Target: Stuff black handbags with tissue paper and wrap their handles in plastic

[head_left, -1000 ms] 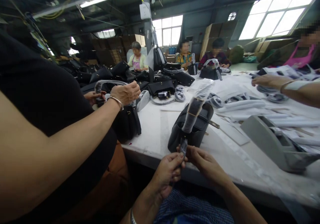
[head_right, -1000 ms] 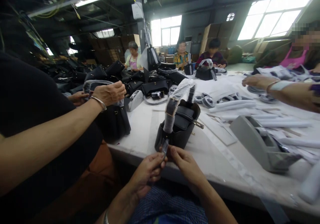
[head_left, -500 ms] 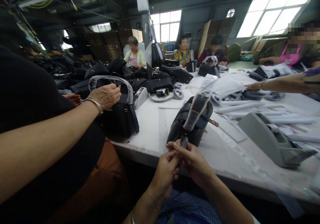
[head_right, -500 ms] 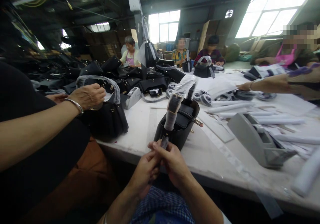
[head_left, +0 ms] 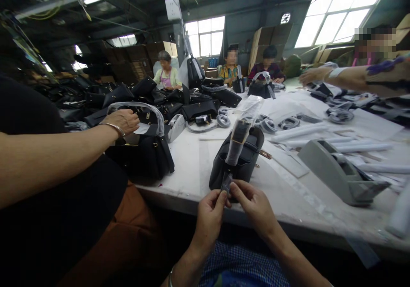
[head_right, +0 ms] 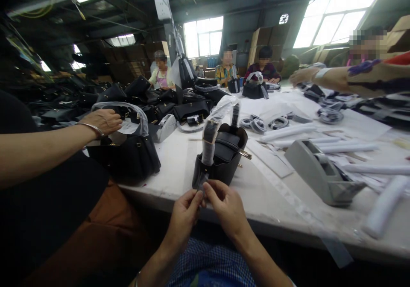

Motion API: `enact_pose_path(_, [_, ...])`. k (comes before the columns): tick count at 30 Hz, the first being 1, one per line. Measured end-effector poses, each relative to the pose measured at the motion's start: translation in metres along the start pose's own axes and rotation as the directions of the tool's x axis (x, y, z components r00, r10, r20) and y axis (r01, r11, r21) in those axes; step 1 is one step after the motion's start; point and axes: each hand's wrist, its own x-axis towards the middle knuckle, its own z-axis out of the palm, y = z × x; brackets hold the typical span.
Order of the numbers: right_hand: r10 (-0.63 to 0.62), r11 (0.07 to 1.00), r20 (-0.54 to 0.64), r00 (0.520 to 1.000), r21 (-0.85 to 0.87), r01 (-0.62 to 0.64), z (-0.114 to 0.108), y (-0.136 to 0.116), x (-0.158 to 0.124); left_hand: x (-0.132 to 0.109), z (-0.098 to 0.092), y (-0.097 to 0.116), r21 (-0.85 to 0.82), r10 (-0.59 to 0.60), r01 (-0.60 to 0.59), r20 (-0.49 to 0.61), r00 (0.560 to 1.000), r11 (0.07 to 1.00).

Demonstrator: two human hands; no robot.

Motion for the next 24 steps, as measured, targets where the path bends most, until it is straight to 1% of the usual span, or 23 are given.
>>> enact_pose_path(1, [-0.005,1.000,-0.012,1.000,-0.030,0.005,0.004,-0.001,0.001,-0.001,0.001,0.000,0.008,0.015,-0.015,-0.010,1.000,1.000])
enact_pose_path(3, [0.017,1.000,-0.002,1.000,0.016,-0.017,0.013,-0.003,0.004,-0.002,0.003,0.000,-0.011,-0.002,0.002,-0.020,1.000,1.000])
enact_pose_path(5, [0.035,0.990,0.077,0.996,0.131,-0.045,0.017,-0.001,0.006,-0.002,0.004,0.000,-0.048,-0.060,0.060,-0.005,0.998,0.997])
enact_pose_path(7, [0.019,0.980,0.133,0.991,0.196,-0.045,0.013,0.004,0.006,-0.002,0.001,0.002,-0.046,-0.099,0.101,0.027,0.995,0.994])
enact_pose_path(8, [0.013,0.979,0.120,0.993,0.203,-0.037,0.008,0.008,0.005,-0.002,-0.001,0.003,-0.023,-0.104,0.105,0.041,0.994,0.994])
enact_pose_path(10, [0.015,0.981,0.027,1.000,0.193,-0.020,-0.006,0.017,0.002,0.000,-0.008,0.004,0.057,-0.094,0.091,0.060,0.994,0.994])
enact_pose_path(12, [0.029,0.988,-0.111,0.993,0.157,-0.012,-0.024,0.028,-0.002,0.003,-0.017,0.004,0.165,-0.042,0.028,0.086,0.995,0.986])
enact_pose_path(14, [0.024,0.996,-0.238,0.971,0.087,-0.003,-0.041,0.040,-0.005,0.010,-0.027,0.002,0.274,0.036,-0.060,0.089,0.995,0.960])
enact_pose_path(15, [0.010,0.999,-0.292,0.956,0.048,0.004,-0.048,0.045,-0.006,0.014,-0.031,0.000,0.313,0.087,-0.102,0.061,0.994,0.944])
enact_pose_path(17, [-0.026,1.000,-0.358,0.933,-0.020,0.021,-0.058,0.055,-0.005,0.025,-0.036,-0.003,0.361,0.202,-0.175,-0.037,0.979,0.916])
enact_pose_path(19, [-0.056,0.998,-0.374,0.926,-0.047,0.042,-0.061,0.064,0.000,0.036,-0.036,-0.006,0.395,0.326,-0.259,-0.110,0.939,0.881])
enact_pose_path(20, [-0.062,0.998,-0.367,0.928,-0.042,0.050,-0.060,0.068,0.003,0.041,-0.033,-0.007,0.416,0.368,-0.295,-0.107,0.923,0.860])
enact_pose_path(22, [-0.051,0.999,-0.334,0.941,-0.010,0.050,-0.054,0.077,0.009,0.050,-0.023,-0.009,0.466,0.383,-0.313,-0.062,0.921,0.827])
enact_pose_path(24, [-0.052,0.998,-0.292,0.955,0.008,0.057,-0.048,0.085,0.013,0.056,-0.010,-0.012,0.530,0.339,-0.265,-0.045,0.940,0.805])
